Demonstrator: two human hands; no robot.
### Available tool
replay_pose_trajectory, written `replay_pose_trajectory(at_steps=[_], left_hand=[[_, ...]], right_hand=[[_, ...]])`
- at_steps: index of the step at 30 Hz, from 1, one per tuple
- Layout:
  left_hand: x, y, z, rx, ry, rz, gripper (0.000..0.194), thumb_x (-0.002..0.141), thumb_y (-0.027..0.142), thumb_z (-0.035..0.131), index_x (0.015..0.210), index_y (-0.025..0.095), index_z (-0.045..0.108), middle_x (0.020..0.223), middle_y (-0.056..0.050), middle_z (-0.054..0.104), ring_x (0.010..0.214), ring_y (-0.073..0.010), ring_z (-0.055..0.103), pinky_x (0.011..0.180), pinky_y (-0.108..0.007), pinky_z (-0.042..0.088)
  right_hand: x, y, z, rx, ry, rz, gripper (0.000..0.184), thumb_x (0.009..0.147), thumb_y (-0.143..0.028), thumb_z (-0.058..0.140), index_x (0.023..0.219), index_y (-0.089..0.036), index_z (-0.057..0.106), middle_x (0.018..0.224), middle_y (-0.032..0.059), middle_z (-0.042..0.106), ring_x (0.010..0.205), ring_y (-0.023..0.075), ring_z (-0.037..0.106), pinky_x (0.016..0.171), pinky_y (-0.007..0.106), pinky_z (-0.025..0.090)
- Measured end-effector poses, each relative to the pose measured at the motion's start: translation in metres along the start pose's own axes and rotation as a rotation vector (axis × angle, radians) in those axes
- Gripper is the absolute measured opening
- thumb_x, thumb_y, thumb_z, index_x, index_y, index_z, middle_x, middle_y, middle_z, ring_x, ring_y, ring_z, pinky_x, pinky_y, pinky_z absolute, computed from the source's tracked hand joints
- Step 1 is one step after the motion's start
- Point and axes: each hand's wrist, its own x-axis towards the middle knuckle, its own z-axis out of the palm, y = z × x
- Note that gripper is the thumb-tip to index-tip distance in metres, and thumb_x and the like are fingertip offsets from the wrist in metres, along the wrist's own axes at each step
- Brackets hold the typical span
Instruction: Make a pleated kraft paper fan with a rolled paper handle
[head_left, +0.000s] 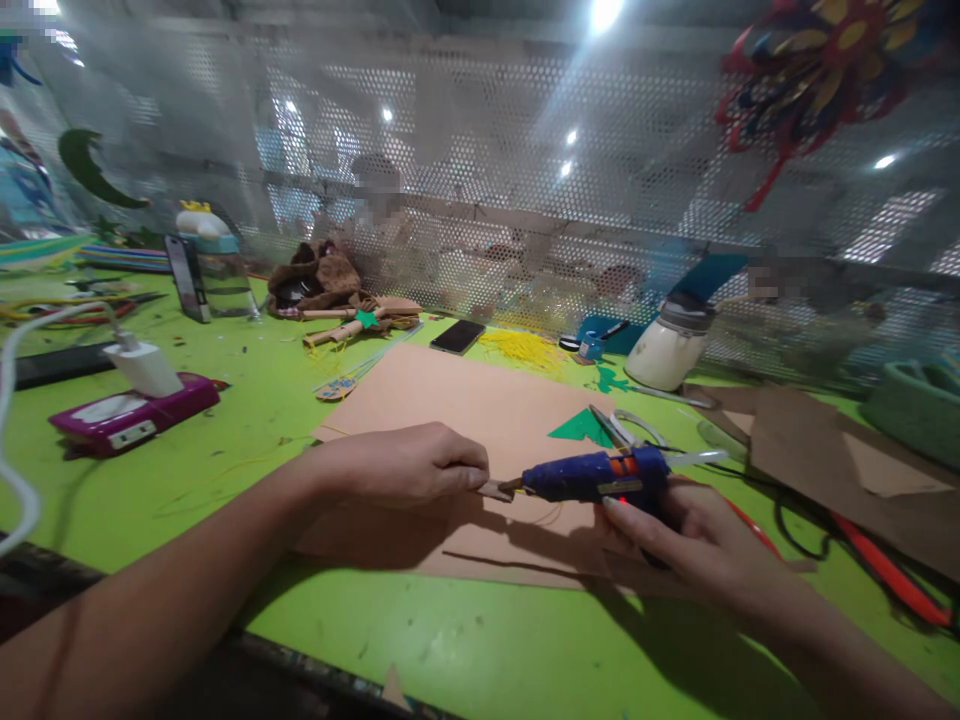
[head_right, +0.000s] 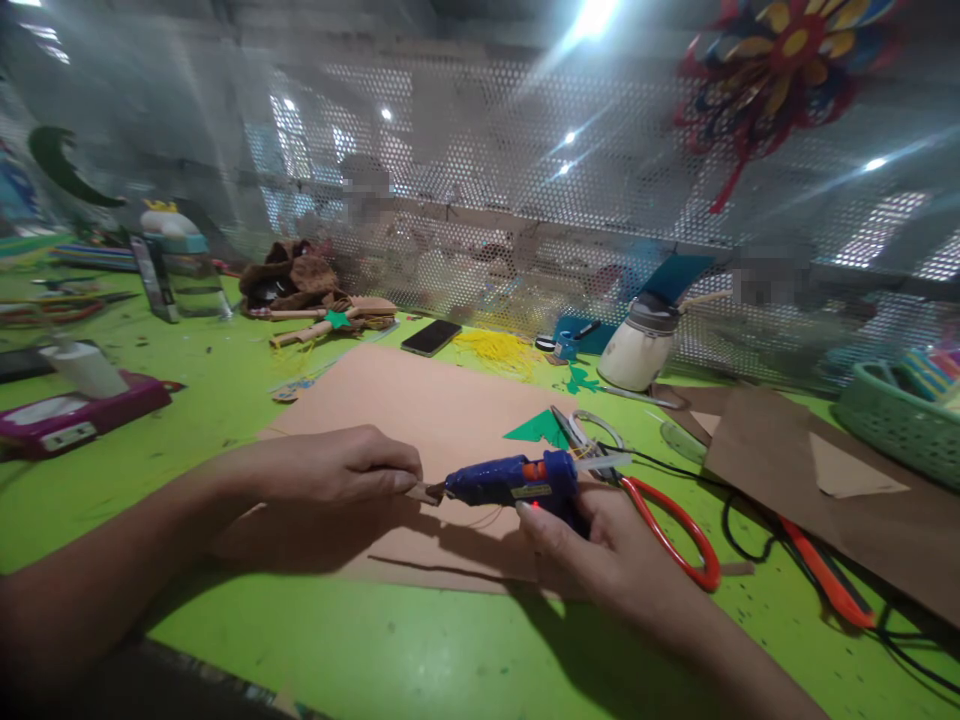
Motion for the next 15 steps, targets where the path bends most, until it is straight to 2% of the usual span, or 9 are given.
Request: replay_pose_trajectory(at_steps=[5, 8, 12, 15], left_hand=[[0.001, 0.000, -0.004, -0.019, -0.011, 0.022, 0.031, 0.094, 0.035, 0.038, 0.088, 0.015, 0.061, 0.075, 0.001, 0.056, 0.069, -0.0125, 0.048, 0.062, -0.020, 0.037], [0.001, -0.001, -0.004, -0.020, -0.015, 0.020, 0.032, 0.095, 0.034, 0.037, 0.090, 0.014, 0.061, 0.076, 0.000, 0.057, 0.070, -0.0125, 0.048, 0.063, -0.020, 0.037], [0.000, -0.001, -0.003, -0.006, -0.008, 0.024, 0.030, 0.095, 0.033, 0.038, 0.088, 0.015, 0.061, 0.075, 0.001, 0.056, 0.069, -0.0123, 0.048, 0.062, -0.020, 0.037], [0.001, -0.001, -0.001, -0.005, -0.005, 0.029, 0.029, 0.095, 0.033, 0.038, 0.086, 0.016, 0.060, 0.076, 0.000, 0.057, 0.070, -0.0125, 0.049, 0.062, -0.020, 0.037]], right_hand=[[0.004, 0.007, -0.010, 0.049, -0.102, 0.035, 0.040, 0.081, -0.052, 0.059, 0.066, -0.015, 0.062, 0.061, 0.0011, 0.053, 0.056, 0.0138, 0.047, 0.048, 0.024, 0.036], [0.005, 0.010, -0.014, 0.033, -0.120, 0.026, 0.041, 0.078, -0.054, 0.062, 0.068, -0.014, 0.066, 0.065, 0.0030, 0.056, 0.059, 0.0152, 0.049, 0.049, 0.025, 0.038], [0.002, 0.005, -0.011, 0.047, -0.064, 0.053, 0.043, 0.079, -0.056, 0.060, 0.064, -0.016, 0.063, 0.061, 0.0013, 0.054, 0.056, 0.0140, 0.046, 0.049, 0.025, 0.035], [-0.001, -0.001, -0.005, 0.093, 0.016, 0.060, 0.038, 0.079, -0.053, 0.062, 0.064, -0.017, 0.064, 0.065, 0.0032, 0.060, 0.062, 0.0165, 0.052, 0.054, 0.027, 0.041]])
